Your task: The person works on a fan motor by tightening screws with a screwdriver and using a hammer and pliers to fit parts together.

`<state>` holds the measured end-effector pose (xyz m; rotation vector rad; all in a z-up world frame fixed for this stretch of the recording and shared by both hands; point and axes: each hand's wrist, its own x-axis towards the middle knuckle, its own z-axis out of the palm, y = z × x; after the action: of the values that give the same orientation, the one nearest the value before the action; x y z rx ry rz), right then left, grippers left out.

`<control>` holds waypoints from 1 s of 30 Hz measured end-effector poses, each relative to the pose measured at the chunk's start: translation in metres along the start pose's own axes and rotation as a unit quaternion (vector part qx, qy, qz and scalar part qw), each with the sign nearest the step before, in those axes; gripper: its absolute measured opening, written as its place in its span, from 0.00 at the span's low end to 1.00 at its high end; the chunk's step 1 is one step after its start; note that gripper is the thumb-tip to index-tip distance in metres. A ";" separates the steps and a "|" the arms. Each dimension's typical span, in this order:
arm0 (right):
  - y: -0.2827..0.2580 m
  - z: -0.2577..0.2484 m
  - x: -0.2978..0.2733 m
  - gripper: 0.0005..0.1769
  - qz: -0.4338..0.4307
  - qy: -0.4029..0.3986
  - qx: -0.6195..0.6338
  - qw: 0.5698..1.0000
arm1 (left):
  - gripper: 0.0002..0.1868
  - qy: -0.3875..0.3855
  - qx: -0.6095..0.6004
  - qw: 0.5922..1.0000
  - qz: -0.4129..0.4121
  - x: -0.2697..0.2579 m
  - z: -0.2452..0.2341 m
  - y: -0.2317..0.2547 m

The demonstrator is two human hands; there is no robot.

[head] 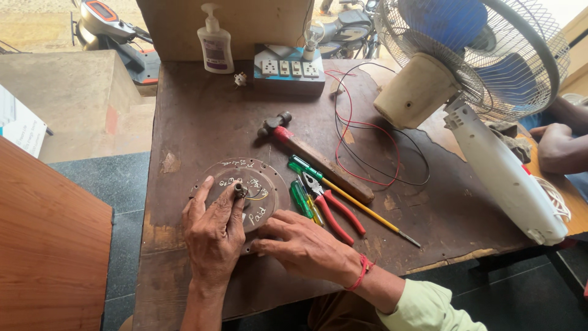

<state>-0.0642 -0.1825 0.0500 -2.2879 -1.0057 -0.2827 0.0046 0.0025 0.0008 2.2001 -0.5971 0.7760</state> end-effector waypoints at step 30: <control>0.008 0.010 -0.006 0.26 -0.032 0.025 0.004 0.999 | 0.13 0.018 0.012 1.000 0.007 -0.004 0.003 -0.006</control>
<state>-0.0630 -0.1843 0.0358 -2.2324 -1.0550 -0.3604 0.0065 0.0051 -0.0063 2.2021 -0.5887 0.8312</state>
